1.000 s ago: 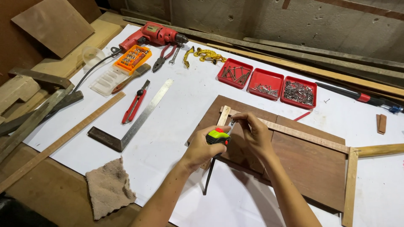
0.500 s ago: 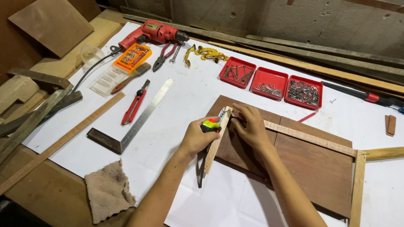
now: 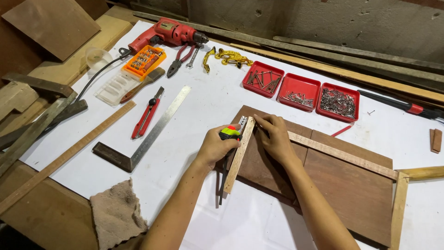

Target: Measure and assemble a wooden frame using a tape measure, nails, and a hammer.

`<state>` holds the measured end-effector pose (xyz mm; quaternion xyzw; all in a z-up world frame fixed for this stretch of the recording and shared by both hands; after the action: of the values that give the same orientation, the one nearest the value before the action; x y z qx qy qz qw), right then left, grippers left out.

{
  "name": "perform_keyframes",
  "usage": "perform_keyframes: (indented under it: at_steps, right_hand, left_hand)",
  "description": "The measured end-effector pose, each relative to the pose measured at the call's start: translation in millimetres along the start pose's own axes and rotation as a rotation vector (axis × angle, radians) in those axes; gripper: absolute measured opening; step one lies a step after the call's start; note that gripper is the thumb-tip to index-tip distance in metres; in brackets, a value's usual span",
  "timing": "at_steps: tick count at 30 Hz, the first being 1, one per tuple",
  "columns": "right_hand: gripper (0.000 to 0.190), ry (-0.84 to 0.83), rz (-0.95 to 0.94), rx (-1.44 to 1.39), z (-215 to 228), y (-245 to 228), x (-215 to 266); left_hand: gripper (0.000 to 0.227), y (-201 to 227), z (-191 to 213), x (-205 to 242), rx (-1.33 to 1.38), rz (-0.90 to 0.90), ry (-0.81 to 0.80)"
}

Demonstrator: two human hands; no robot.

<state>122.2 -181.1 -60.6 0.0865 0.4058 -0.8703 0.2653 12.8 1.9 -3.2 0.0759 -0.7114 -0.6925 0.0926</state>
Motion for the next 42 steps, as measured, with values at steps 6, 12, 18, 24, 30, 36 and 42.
perform_keyframes:
  at_steps: [6, 12, 18, 24, 30, 36, 42]
  right_hand:
    - [0.046, 0.004, 0.01, 0.008, -1.5, 2.0, -0.5]
    - [0.052, -0.005, -0.066, 0.004, -5.4, 6.6, -4.6]
    - [0.049, -0.003, -0.035, -0.026, -1.8, 3.1, -2.3]
    - [0.054, 0.004, -0.084, -0.015, -4.2, -0.3, -2.4]
    - [0.045, -0.046, -0.175, 0.012, -5.3, -1.7, -5.8]
    - [0.044, -0.065, -0.208, -0.011, -6.6, 0.0, -6.3]
    - [0.051, -0.078, -0.237, -0.051, -3.1, -6.5, -7.6]
  left_hand:
    - [0.057, 1.1, -0.8, -3.3, -0.007, 0.01, -0.003]
    - [0.056, -14.6, -3.0, -19.3, -0.032, -0.023, -0.009]
    - [0.052, -15.9, -10.2, -26.3, -0.058, -0.015, -0.021]
    - [0.052, -16.8, -13.5, -29.7, 0.009, -0.016, -0.012]
    - [0.052, -13.7, -14.9, -30.4, -0.036, 0.006, -0.003]
    - [0.051, -20.9, -15.5, -35.0, -0.046, -0.006, -0.005]
    - [0.036, -20.4, -18.4, -41.9, -0.103, 0.015, -0.023]
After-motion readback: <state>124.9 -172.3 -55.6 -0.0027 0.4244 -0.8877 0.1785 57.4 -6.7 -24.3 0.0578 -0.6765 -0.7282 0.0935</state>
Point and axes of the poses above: each hand's wrist, its own x-axis away from the middle knuckle, its own z-axis out of the back of the hand, y = z × x, the point moved 1 cm from there along -x, towards the middle knuckle, and after that the axes turned 15 degrees about -z, right-handed, at the moved point
